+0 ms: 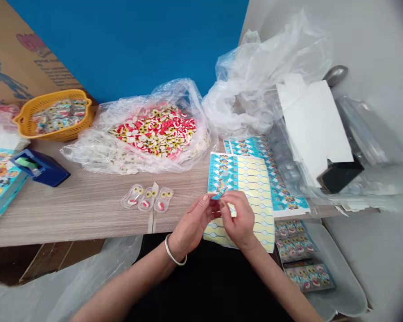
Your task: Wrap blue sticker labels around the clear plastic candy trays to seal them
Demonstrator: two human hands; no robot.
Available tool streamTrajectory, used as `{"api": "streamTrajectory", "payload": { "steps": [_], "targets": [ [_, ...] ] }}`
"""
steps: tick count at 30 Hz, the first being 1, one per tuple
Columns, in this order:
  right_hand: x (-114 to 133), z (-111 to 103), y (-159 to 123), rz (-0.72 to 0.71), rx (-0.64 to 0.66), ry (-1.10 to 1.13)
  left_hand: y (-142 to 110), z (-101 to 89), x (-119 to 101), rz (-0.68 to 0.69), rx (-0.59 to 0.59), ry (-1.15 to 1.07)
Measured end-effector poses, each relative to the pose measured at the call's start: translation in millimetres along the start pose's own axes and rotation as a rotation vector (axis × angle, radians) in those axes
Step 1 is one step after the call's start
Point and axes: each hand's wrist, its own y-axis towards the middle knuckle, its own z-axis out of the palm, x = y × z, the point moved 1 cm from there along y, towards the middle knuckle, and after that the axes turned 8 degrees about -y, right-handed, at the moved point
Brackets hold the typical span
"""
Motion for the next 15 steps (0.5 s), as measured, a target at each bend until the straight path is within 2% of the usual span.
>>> {"api": "streamTrajectory", "payload": {
  "steps": [1, 3, 6, 8, 12, 15],
  "targets": [
    [5.4, 7.9, -3.6, -0.1, 0.056, -0.052, -4.7, -0.3, -2.3, -0.035, -0.043, -0.146],
    [16.9, 21.9, -6.9, -0.267, 0.164, -0.102, -12.5, -9.4, -7.1, -0.044, -0.16, -0.297],
    [35.1, 40.3, -2.6, -0.412, 0.367, -0.034, -22.8, -41.4, -21.2, 0.025, -0.367, -0.375],
    [44.5, 54.5, 4.0, -0.376, 0.475, -0.006, -31.8, -68.3, -38.0, 0.125, -0.486, -0.371],
    [52.6, 95.2, 16.7, -0.178, 0.585, -0.132, -55.3, -116.8, -76.3, 0.396, -0.669, -0.288],
    [55.4, 127.5, 21.7, -0.194, 0.653, -0.208, -71.3, -140.5, -91.1, 0.49, -0.749, -0.255]
  ]
}}
